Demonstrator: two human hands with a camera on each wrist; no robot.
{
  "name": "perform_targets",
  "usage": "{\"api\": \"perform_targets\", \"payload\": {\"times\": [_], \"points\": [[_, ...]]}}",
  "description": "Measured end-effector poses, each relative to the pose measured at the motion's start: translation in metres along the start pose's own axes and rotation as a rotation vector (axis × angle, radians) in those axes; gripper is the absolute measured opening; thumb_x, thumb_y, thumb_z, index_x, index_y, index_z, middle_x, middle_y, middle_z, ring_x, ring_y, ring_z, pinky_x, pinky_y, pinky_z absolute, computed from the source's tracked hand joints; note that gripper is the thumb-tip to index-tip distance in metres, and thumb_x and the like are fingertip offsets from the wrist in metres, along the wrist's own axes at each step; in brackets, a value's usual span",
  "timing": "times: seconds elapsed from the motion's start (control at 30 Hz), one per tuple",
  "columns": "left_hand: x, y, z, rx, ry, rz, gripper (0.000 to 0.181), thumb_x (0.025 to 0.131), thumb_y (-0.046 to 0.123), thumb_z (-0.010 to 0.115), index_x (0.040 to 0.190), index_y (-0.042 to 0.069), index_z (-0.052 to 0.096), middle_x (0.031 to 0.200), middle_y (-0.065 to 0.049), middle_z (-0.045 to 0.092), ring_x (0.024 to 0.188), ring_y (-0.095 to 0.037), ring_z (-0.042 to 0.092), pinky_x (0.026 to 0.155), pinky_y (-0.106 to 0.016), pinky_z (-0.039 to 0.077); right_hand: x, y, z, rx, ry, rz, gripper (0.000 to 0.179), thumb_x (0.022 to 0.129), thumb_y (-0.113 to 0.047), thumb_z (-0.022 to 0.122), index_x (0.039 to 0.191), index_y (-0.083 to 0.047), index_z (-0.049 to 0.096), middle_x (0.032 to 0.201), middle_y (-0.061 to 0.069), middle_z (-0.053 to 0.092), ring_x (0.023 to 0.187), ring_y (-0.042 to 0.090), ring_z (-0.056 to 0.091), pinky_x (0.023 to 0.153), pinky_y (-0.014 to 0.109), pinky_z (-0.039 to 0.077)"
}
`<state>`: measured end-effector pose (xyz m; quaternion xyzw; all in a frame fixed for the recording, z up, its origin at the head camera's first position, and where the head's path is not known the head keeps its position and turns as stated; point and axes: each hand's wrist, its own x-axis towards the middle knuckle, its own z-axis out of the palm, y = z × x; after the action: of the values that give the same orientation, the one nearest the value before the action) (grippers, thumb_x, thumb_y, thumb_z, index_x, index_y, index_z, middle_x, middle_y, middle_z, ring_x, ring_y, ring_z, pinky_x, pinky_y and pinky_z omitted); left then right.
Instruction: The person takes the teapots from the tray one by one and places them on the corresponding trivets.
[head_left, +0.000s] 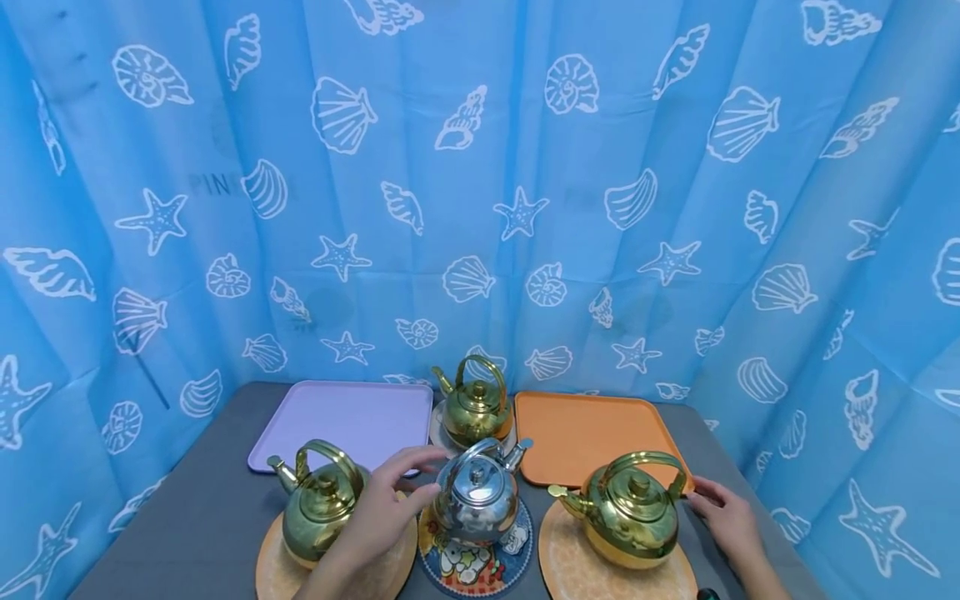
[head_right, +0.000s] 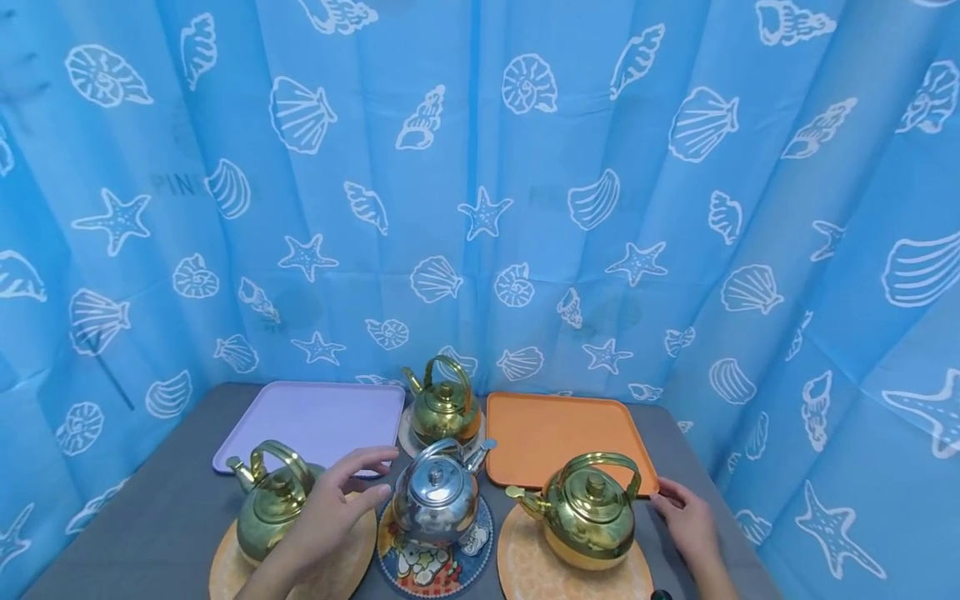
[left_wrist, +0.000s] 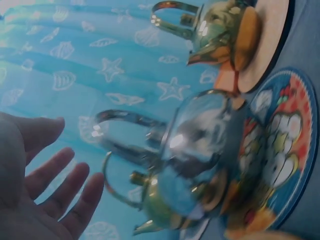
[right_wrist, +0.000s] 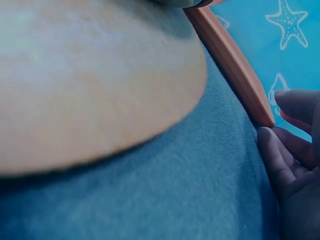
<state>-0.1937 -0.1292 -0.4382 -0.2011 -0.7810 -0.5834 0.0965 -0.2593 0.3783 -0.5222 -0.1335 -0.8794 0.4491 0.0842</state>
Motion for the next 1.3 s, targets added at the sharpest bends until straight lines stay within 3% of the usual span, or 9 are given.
{"api": "perform_targets", "payload": {"times": [0.1, 0.2, 0.37, 0.47, 0.6, 0.87, 1.1, 1.3], "points": [[-0.006, 0.007, -0.011, 0.048, 0.046, 0.11, 0.037, 0.092, 0.009, 0.068, 0.125, 0.025, 0.064, 0.13, 0.004, 0.057, 0.107, -0.02, 0.058, 0.079, -0.032, 0.055, -0.003, -0.003, -0.002, 0.021, -0.004, 0.006, 0.049, 0.096, -0.019, 0.062, 0.132, 0.012, 0.051, 0.123, 0.031, 0.057, 0.078, 0.007, 0.064, 0.065, 0.026, 0.056], [-0.014, 0.014, -0.02, 0.098, 0.08, 0.223, 0.037, 0.091, 0.006, 0.067, 0.125, 0.02, 0.064, 0.132, 0.0, 0.056, 0.108, -0.017, 0.059, 0.076, -0.032, 0.056, -0.006, -0.005, -0.004, 0.04, -0.023, -0.012, 0.05, 0.096, -0.02, 0.062, 0.131, 0.014, 0.05, 0.123, 0.032, 0.057, 0.076, 0.002, 0.062, 0.066, 0.026, 0.057], [-0.021, 0.026, -0.028, 0.095, 0.051, 0.307, 0.036, 0.091, 0.001, 0.066, 0.124, 0.015, 0.064, 0.132, -0.004, 0.057, 0.103, -0.014, 0.061, 0.074, -0.03, 0.056, -0.011, -0.008, -0.01, 0.031, -0.053, -0.031, 0.051, 0.096, -0.021, 0.062, 0.13, 0.015, 0.049, 0.123, 0.032, 0.057, 0.076, -0.003, 0.059, 0.068, 0.028, 0.058], [-0.023, 0.033, -0.033, 0.081, 0.043, 0.366, 0.037, 0.09, -0.004, 0.065, 0.123, 0.011, 0.065, 0.129, -0.007, 0.059, 0.101, -0.015, 0.062, 0.074, -0.029, 0.056, -0.014, -0.01, -0.013, 0.013, -0.077, -0.044, 0.052, 0.096, -0.022, 0.062, 0.13, 0.015, 0.05, 0.123, 0.032, 0.056, 0.079, 0.0, 0.06, 0.068, 0.03, 0.058], [-0.023, 0.04, -0.044, 0.127, 0.068, 0.435, 0.04, 0.088, -0.01, 0.064, 0.124, 0.008, 0.064, 0.127, -0.01, 0.06, 0.101, -0.015, 0.062, 0.074, -0.028, 0.055, -0.017, -0.011, -0.016, -0.025, -0.099, -0.072, 0.05, 0.096, -0.021, 0.062, 0.129, 0.015, 0.051, 0.12, 0.033, 0.057, 0.085, 0.015, 0.066, 0.067, 0.032, 0.058], [-0.02, 0.038, -0.077, 0.352, 0.179, 0.465, 0.048, 0.079, -0.008, 0.074, 0.121, 0.013, 0.067, 0.128, -0.009, 0.06, 0.118, -0.018, 0.054, 0.094, -0.019, 0.042, -0.02, -0.015, -0.027, -0.253, -0.069, -0.231, 0.046, 0.095, -0.023, 0.064, 0.124, 0.011, 0.058, 0.118, 0.032, 0.059, 0.098, 0.041, 0.062, 0.076, 0.048, 0.053], [-0.018, 0.015, -0.108, 0.463, 0.23, 0.54, 0.055, 0.07, -0.009, 0.08, 0.12, 0.011, 0.068, 0.13, -0.013, 0.058, 0.119, -0.023, 0.051, 0.1, -0.025, 0.038, -0.019, -0.02, -0.036, -0.423, -0.06, -0.395, 0.044, 0.09, -0.026, 0.07, 0.119, 0.006, 0.064, 0.114, 0.03, 0.06, 0.101, 0.047, 0.057, 0.077, 0.054, 0.05], [-0.024, 0.002, -0.132, 0.566, 0.313, 0.534, 0.049, 0.071, 0.003, 0.082, 0.118, 0.008, 0.069, 0.131, -0.016, 0.057, 0.12, -0.022, 0.048, 0.103, -0.025, 0.032, -0.017, -0.016, -0.038, -0.459, -0.042, -0.525, 0.04, 0.086, -0.025, 0.074, 0.113, 0.004, 0.067, 0.112, 0.028, 0.062, 0.104, 0.051, 0.054, 0.086, 0.063, 0.04]]}}
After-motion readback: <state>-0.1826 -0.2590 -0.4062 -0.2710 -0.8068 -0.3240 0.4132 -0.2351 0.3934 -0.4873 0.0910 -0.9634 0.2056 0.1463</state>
